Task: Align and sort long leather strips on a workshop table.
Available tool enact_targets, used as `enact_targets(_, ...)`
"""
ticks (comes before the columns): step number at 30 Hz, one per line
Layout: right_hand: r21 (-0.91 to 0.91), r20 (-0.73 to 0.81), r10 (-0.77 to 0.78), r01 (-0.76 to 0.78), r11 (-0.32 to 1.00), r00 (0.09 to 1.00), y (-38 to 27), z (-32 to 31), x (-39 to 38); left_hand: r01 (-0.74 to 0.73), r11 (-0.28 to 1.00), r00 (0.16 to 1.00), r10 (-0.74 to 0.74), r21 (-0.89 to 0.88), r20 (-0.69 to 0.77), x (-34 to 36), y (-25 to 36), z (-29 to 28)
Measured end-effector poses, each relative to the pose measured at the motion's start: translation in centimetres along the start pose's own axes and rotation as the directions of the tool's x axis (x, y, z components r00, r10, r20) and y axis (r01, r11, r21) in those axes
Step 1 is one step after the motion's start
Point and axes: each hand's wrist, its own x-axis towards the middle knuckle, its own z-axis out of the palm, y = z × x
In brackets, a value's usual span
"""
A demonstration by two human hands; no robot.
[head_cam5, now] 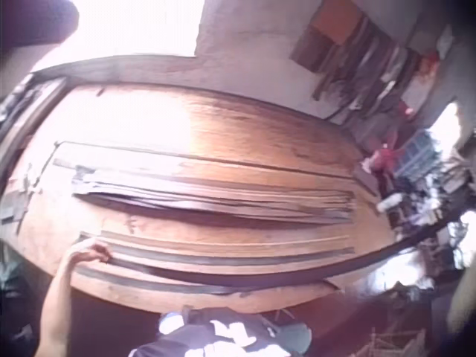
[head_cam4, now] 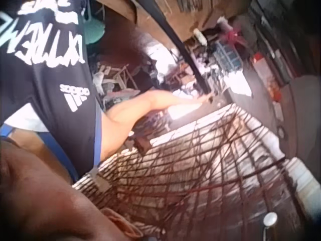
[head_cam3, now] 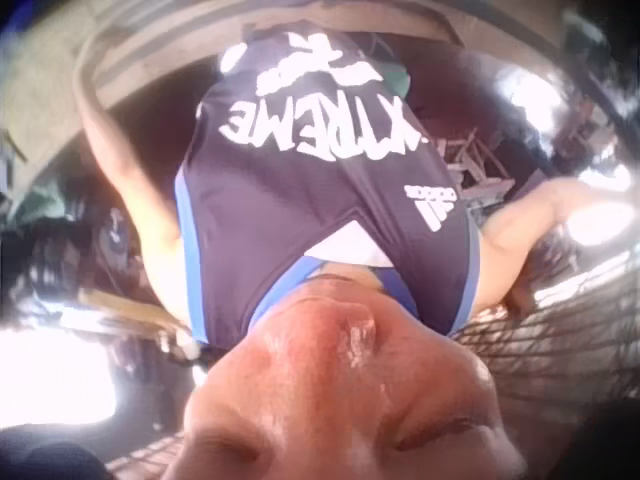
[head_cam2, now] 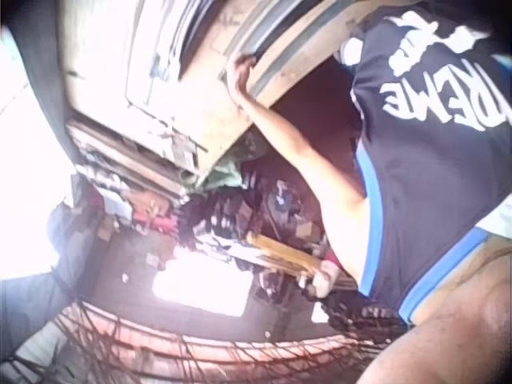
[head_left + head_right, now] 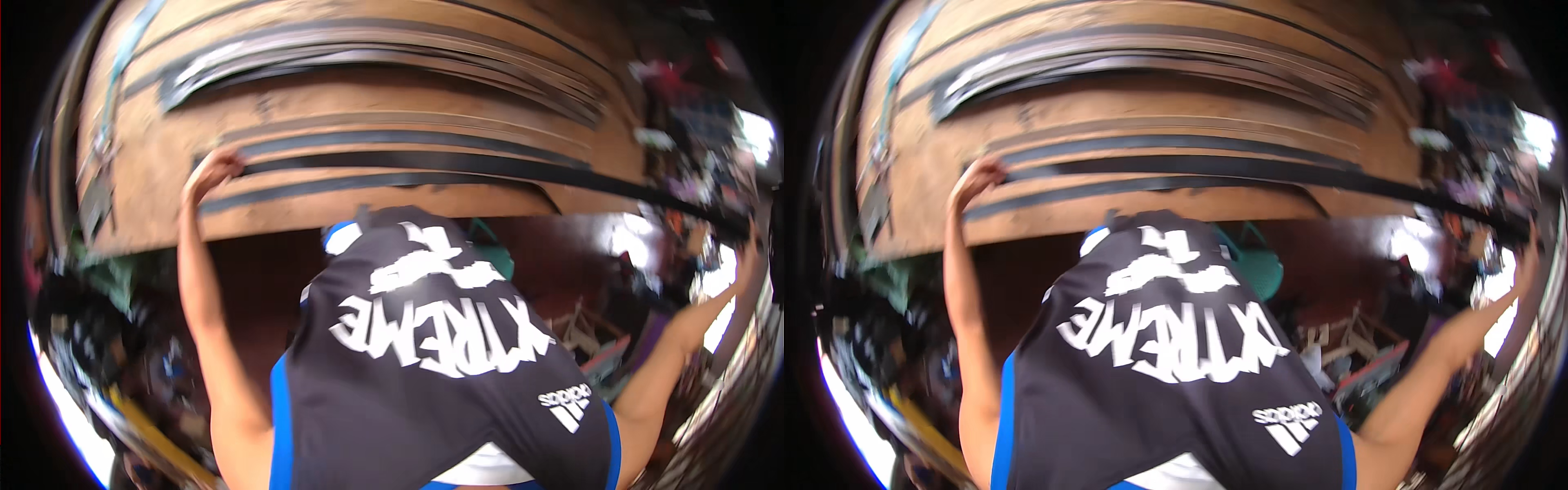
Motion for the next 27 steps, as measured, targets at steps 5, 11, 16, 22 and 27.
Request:
enact_targets(5, 0.750, 0.152, 0.875, -0.630, 0.201, 0.459, 6.9, 9.4, 4.1, -0.020, 0.982, 0.942, 0.081, 0.188, -0.325, -4.8, -7.7, -2.7)
enact_targets(11, 0.910, 0.303, 0.524, -0.404, 0.089, 0.796, -3.9, 12.7, 2.0, 0.043, 0.998, 0.954, -0.028, 0.043, -0.298, -5.6, -6.8, -8.6)
enact_targets(16, 0.899, 0.326, 0.482, -0.424, 0.107, 0.813, -11.7, 15.0, 3.8, 0.186, 0.980, 0.905, -0.143, 0.070, -0.401, -11.1, -6.6, -11.9)
enact_targets(22, 0.946, 0.292, 0.384, -0.323, 0.017, 0.876, -13.3, 17.6, 2.5, 0.250, 0.944, 0.880, -0.128, 0.216, -0.458, -11.0, -4.1, -13.4)
enact_targets(27, 0.939, 0.301, 0.406, -0.342, 0.030, 0.863, -15.7, 17.9, 3.5, 0.238, 0.936, 0.864, -0.081, 0.260, -0.497, -12.0, -3.8, -13.7)
